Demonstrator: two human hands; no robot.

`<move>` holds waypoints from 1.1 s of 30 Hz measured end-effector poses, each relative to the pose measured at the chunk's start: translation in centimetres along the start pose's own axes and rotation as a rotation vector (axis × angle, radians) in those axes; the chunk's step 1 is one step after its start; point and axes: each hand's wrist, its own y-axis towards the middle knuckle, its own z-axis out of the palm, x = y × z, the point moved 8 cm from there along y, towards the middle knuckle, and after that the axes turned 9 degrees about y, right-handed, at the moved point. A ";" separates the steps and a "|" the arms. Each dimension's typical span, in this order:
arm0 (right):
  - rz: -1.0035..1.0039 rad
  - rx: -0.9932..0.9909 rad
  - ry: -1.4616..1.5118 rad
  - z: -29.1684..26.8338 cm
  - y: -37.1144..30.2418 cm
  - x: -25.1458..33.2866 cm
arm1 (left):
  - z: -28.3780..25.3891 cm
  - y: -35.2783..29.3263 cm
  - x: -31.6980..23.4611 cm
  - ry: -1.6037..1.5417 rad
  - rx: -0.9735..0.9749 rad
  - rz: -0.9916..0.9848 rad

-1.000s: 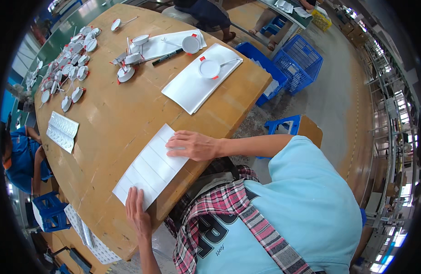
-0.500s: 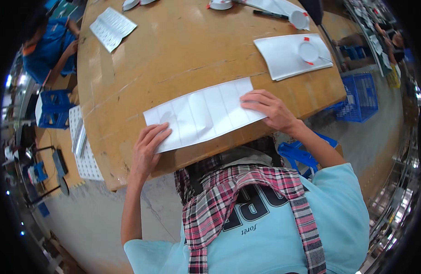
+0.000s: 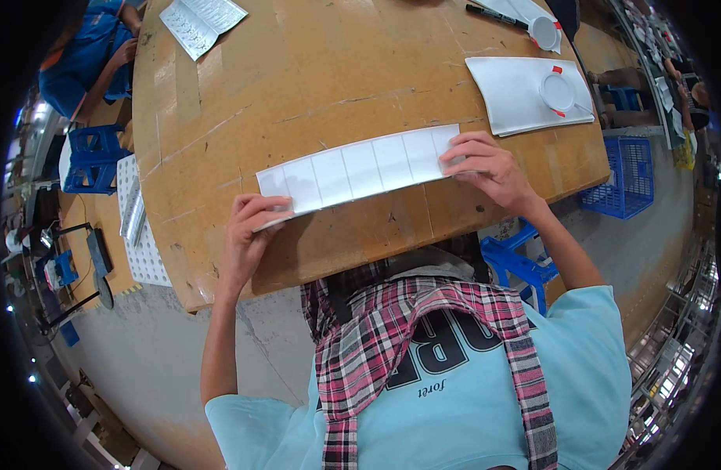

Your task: Applying stickers and connecting wires to circular LED lighting components on an assembly line.

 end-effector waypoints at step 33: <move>0.598 -0.539 -0.027 -1.4 0.9 -3.9 | 0.7 1.6 1.5 0.281 -0.333 -0.617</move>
